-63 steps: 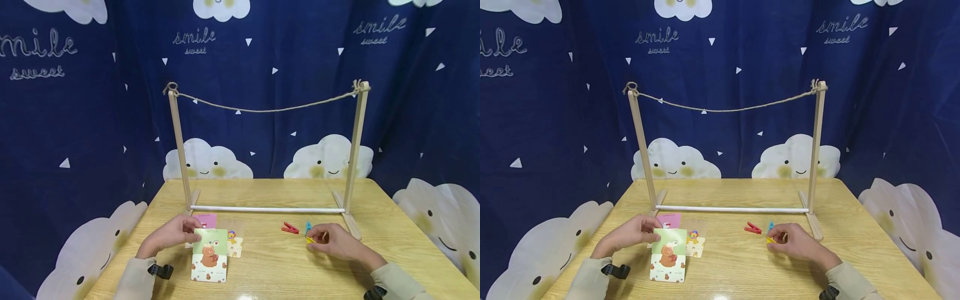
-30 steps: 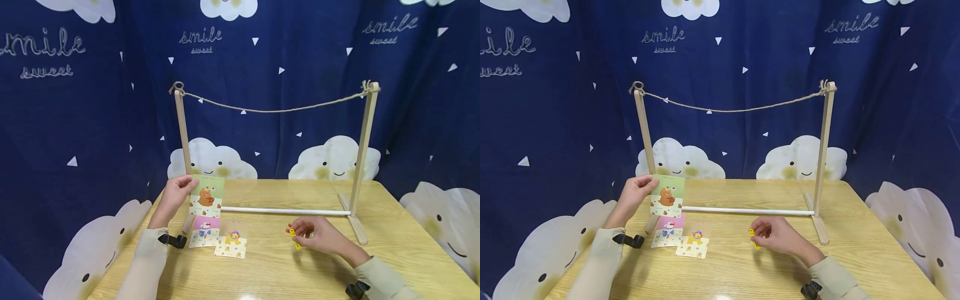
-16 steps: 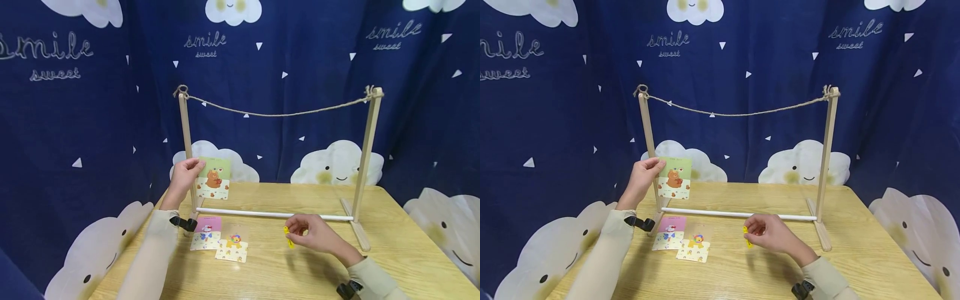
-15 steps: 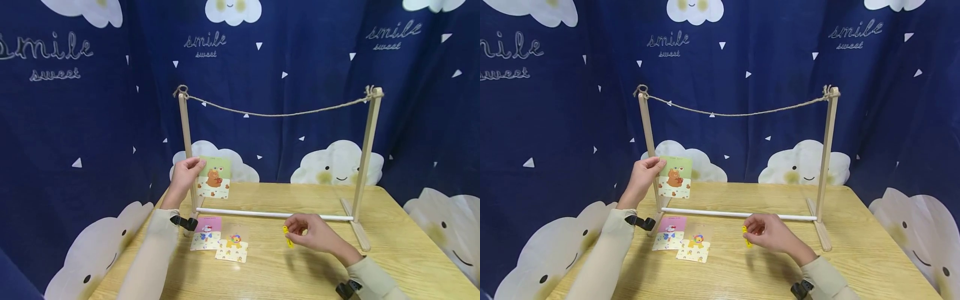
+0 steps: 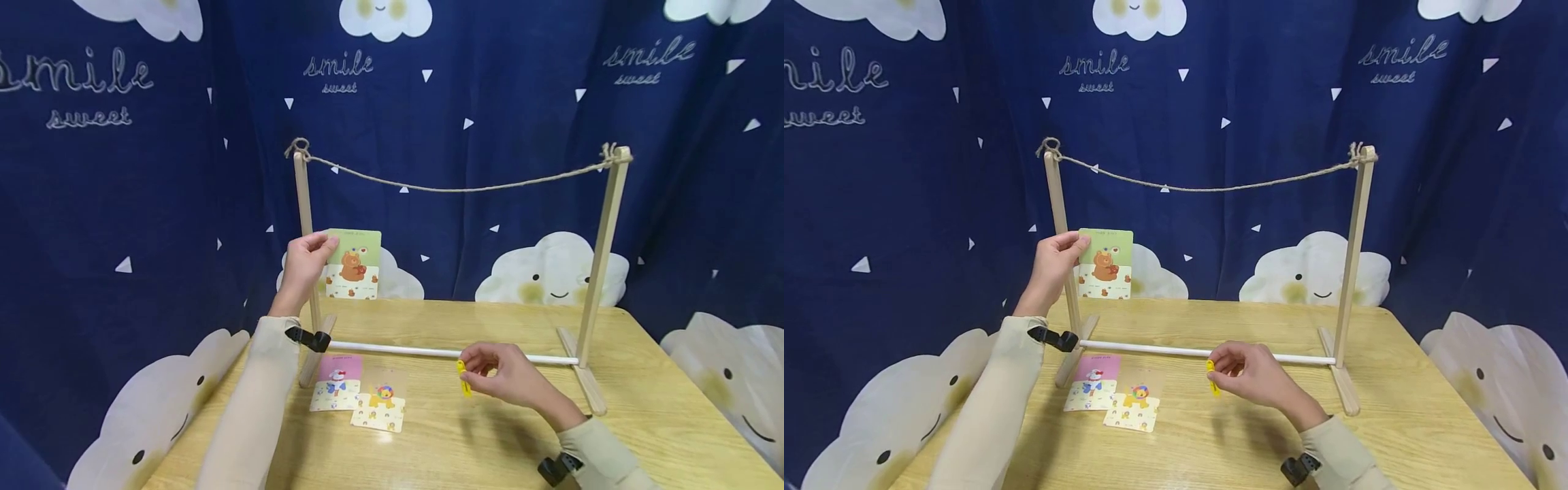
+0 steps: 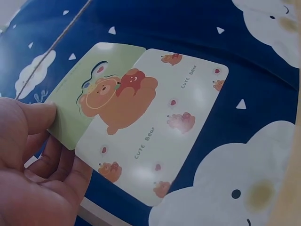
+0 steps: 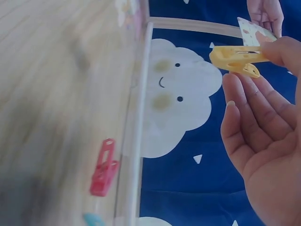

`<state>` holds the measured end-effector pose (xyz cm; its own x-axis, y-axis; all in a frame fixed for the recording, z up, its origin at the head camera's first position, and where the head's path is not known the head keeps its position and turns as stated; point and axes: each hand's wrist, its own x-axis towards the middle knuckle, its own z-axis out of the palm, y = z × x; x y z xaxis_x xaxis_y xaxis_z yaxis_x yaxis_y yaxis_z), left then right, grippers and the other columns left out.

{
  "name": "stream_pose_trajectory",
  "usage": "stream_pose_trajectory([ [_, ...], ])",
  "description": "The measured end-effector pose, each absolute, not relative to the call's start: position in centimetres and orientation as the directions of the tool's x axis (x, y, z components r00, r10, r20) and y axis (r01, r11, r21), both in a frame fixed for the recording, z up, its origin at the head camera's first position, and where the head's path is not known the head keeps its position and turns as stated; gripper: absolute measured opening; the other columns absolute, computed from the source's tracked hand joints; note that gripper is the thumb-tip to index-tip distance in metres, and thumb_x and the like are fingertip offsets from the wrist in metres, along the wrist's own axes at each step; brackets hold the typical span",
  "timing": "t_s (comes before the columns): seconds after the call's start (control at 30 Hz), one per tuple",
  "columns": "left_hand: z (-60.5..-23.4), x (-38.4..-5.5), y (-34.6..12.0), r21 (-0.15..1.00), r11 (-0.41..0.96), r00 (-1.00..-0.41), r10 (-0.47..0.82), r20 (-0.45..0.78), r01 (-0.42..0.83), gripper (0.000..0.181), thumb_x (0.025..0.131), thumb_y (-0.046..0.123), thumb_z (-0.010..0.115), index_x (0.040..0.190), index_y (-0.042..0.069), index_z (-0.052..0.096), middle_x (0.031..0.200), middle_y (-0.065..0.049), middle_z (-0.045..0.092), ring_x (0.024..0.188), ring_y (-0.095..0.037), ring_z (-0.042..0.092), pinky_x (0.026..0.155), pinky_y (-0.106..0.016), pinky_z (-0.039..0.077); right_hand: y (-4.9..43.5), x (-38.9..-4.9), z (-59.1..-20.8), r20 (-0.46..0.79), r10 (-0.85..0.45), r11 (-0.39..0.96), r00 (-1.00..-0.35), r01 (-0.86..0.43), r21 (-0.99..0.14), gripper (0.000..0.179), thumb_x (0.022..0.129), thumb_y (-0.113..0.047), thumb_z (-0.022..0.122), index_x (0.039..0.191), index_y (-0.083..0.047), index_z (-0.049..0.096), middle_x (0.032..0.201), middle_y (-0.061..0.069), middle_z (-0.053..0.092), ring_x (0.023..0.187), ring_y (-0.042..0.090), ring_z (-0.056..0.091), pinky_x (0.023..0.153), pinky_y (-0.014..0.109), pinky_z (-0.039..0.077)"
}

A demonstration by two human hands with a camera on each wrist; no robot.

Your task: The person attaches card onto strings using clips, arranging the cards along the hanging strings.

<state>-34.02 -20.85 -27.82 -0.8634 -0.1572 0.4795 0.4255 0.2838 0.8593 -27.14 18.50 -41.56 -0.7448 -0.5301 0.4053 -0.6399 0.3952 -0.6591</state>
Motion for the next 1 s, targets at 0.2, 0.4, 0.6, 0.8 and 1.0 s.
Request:
stream_pose_trajectory([
  [0.2, -26.4, -34.5, -21.2, 0.838, 0.261, -0.835, -0.158, 0.527, 0.479, 0.036, 0.101, 0.029, 0.069, 0.123, 0.001, 0.073, 0.108, -0.024, 0.071, 0.084, -0.016, 0.064, 0.074, -0.023, 0.052, 17.1, -27.5, -39.2, 0.420, -0.493, 0.383, -0.762, -0.623, -0.682, 0.020, 0.092, -0.026, 0.081, 0.106, -0.018, 0.071, 0.089, -0.007, 0.073, 0.081, 0.012, 0.070, 0.075, 0.030, 0.058],
  [0.4, -25.3, -35.3, -21.3, 0.839, 0.212, -0.827, -0.167, 0.537, 0.501, 0.036, 0.099, 0.027, 0.072, 0.123, 0.000, 0.073, 0.101, -0.016, 0.072, 0.081, -0.013, 0.065, 0.072, -0.022, 0.052, 15.6, -28.0, -35.8, 0.475, -0.494, 0.362, -0.728, -0.669, -0.649, 0.019, 0.090, -0.020, 0.082, 0.106, -0.018, 0.071, 0.087, -0.007, 0.073, 0.079, 0.013, 0.070, 0.072, 0.028, 0.057],
  [0.6, -24.5, -35.7, -21.3, 0.829, 0.188, -0.809, -0.189, 0.556, 0.526, 0.034, 0.098, 0.024, 0.074, 0.121, -0.002, 0.074, 0.090, 0.000, 0.071, 0.078, -0.011, 0.064, 0.069, -0.021, 0.052, 14.1, -28.6, -32.3, 0.508, -0.491, 0.339, -0.707, -0.693, -0.637, 0.021, 0.090, -0.018, 0.083, 0.106, -0.018, 0.071, 0.086, -0.005, 0.074, 0.077, 0.015, 0.070, 0.071, 0.031, 0.058],
  [0.8, -24.1, -36.2, -21.2, 0.824, 0.169, -0.799, -0.205, 0.566, 0.540, 0.035, 0.096, 0.024, 0.076, 0.119, -0.002, 0.075, 0.091, 0.000, 0.072, 0.080, -0.011, 0.064, 0.069, -0.021, 0.051, 13.0, -29.7, -29.6, 0.489, -0.470, 0.310, -0.735, -0.656, -0.688, 0.022, 0.090, -0.020, 0.082, 0.108, -0.015, 0.070, 0.092, 0.001, 0.075, 0.079, 0.023, 0.073, 0.070, 0.033, 0.059],
  [1.0, -23.8, -36.9, -21.1, 0.830, 0.166, -0.802, -0.215, 0.558, 0.533, 0.037, 0.095, 0.025, 0.078, 0.120, -0.003, 0.074, 0.096, -0.008, 0.074, 0.079, -0.009, 0.065, 0.071, -0.021, 0.052, 12.0, -31.0, -26.4, 0.481, -0.450, 0.271, -0.752, -0.628, -0.729, 0.029, 0.090, -0.025, 0.083, 0.112, -0.013, 0.068, 0.098, 0.006, 0.075, 0.088, 0.026, 0.074, 0.078, 0.031, 0.059],
])
